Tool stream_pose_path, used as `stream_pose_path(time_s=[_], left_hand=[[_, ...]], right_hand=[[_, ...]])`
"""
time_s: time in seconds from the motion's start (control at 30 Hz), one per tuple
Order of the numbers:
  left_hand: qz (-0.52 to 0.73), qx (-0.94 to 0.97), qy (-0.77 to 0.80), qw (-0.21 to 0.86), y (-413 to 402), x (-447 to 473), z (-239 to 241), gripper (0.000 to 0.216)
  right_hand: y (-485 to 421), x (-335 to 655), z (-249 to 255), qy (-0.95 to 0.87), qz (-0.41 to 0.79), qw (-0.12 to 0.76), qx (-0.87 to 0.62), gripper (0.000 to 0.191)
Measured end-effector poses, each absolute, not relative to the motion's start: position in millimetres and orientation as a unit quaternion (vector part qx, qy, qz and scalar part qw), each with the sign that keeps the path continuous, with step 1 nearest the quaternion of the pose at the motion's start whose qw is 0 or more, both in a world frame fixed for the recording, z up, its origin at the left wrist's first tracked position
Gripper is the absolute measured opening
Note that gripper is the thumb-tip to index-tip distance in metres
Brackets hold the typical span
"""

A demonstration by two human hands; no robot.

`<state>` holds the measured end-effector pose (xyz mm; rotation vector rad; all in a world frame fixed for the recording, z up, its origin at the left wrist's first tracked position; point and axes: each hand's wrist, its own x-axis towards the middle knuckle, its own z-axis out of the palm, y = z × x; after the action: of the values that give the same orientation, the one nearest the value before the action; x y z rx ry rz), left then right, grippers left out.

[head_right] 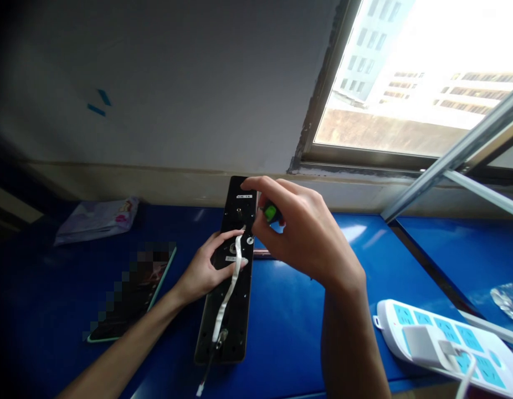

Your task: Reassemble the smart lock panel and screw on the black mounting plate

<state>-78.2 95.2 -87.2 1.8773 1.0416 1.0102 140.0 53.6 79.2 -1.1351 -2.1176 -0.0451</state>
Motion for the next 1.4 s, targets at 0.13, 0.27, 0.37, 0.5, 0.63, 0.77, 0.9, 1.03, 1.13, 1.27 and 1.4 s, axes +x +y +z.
stream_pose_path(time_s=[0.13, 0.27, 0.37, 0.5, 0.63, 0.77, 0.9, 1.03, 1.13, 1.27, 1.4], left_hand=[[0.377, 0.762, 0.394, 0.351, 93, -82, -88, 0.056], [0.384, 0.781, 0.387, 0.302, 92, -84, -92, 0.055], [0.427, 0.766, 0.432, 0.210, 93, -82, -88, 0.048], [0.481, 0.775, 0.398, 0.096, 96, -69, -63, 0.027], [0.389, 0.857, 0.317, 0.117, 102, -42, -35, 0.033], [0.250, 0.903, 0.297, 0.184, 114, -9, -22, 0.017], [0.197, 0.915, 0.285, 0.208, 117, 20, -22, 0.019], [0.178, 0.907, 0.275, 0.266, 112, 44, -22, 0.033], [0.172, 0.889, 0.270, 0.326, 109, 58, -18, 0.025], [0.125, 0.903, 0.275, 0.304, 110, 70, -15, 0.018], [0.080, 0.918, 0.274, 0.276, 113, 80, -26, 0.018]], right_hand=[[53, 143, 81, -0.819, -0.031, 0.366, -0.440, 0.042], [51, 148, 84, -0.808, -0.060, 0.381, -0.445, 0.039], [48, 154, 88, -0.801, -0.070, 0.395, -0.444, 0.036], [42, 164, 92, -0.790, -0.081, 0.417, -0.442, 0.034], [34, 175, 96, -0.778, -0.076, 0.430, -0.452, 0.035], [25, 189, 101, -0.762, -0.082, 0.424, -0.482, 0.034], [20, 208, 101, -0.749, -0.071, 0.400, -0.524, 0.036], [19, 225, 98, -0.728, -0.028, 0.384, -0.567, 0.038], [20, 233, 97, -0.717, -0.003, 0.382, -0.583, 0.037], [20, 240, 97, -0.711, 0.008, 0.375, -0.595, 0.036], [19, 246, 95, -0.709, -0.003, 0.371, -0.600, 0.035]])
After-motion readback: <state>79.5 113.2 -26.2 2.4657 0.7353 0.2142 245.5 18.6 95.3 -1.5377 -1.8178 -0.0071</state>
